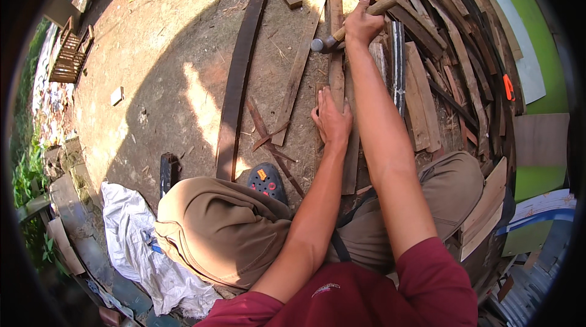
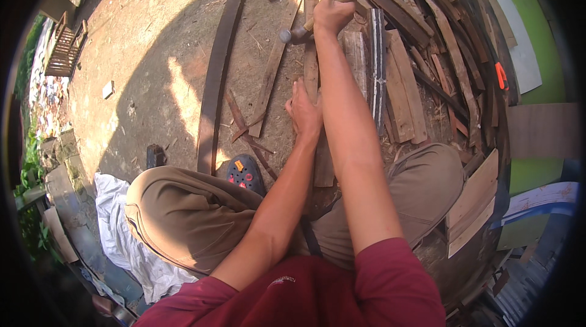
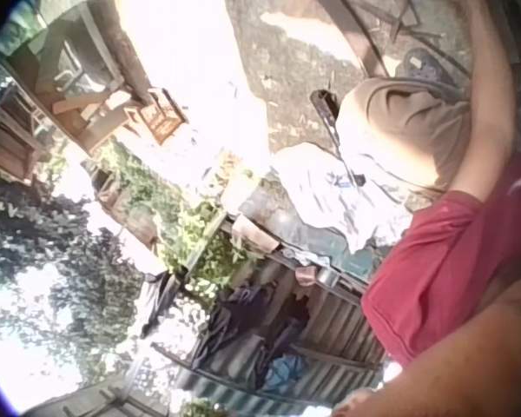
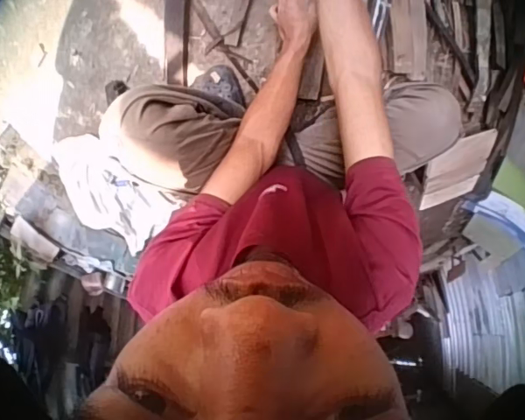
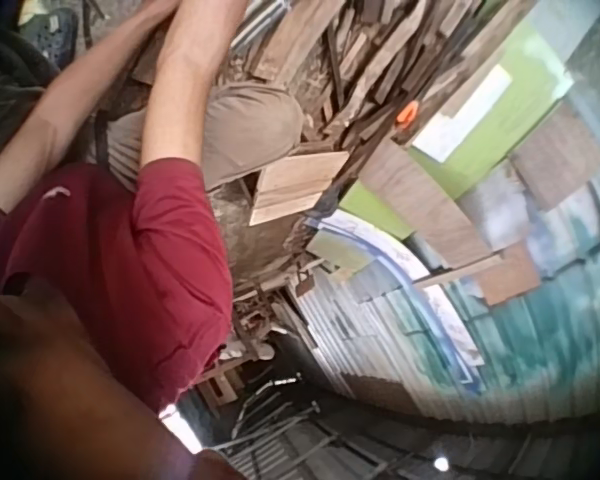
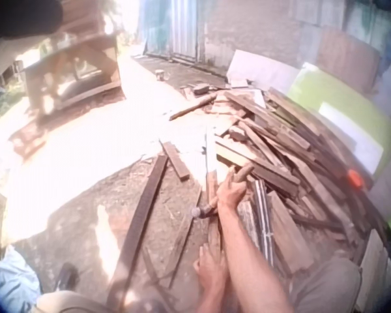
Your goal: The person sits on the ground and repeatedly strikes a long wooden plank with a hammer. They adjust the plank's position several times and continue hammering along its length.
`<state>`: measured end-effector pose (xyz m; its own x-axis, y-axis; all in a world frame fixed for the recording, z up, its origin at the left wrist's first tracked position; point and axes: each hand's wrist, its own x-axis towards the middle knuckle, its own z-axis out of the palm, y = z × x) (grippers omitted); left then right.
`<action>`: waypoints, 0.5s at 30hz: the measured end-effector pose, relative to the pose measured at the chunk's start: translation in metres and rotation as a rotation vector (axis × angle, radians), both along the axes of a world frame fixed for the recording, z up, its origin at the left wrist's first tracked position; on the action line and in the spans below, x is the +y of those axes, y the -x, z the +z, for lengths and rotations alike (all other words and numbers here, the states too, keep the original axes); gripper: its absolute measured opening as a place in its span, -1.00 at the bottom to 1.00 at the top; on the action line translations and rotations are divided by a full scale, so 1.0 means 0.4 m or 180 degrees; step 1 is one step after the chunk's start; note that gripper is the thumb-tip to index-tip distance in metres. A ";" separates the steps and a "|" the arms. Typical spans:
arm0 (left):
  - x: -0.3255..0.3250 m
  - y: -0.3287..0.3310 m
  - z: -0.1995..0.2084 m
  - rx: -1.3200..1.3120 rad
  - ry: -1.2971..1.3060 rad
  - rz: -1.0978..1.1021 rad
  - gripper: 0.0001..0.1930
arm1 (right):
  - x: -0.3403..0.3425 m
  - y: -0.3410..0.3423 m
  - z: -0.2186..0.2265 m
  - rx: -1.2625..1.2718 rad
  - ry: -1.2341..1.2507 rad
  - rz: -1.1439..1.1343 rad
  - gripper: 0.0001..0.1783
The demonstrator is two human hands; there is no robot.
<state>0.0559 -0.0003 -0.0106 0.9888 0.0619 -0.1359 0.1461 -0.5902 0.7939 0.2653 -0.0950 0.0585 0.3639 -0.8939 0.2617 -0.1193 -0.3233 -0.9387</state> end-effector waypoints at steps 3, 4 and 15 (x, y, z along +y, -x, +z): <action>-0.014 -0.002 0.013 0.0072 0.0004 -0.0032 -0.31 | -0.046 -0.014 -0.011 -0.0056 0.0148 0.0037 -0.37; -0.012 -0.003 0.014 0.0083 0.0001 -0.0032 -0.31 | -0.046 -0.014 -0.007 0.0018 0.0094 0.0048 -0.37; -0.023 -0.003 0.038 0.0210 -0.0058 -0.0105 -0.31 | -0.285 -0.130 -0.104 0.0202 0.0198 0.1086 -0.34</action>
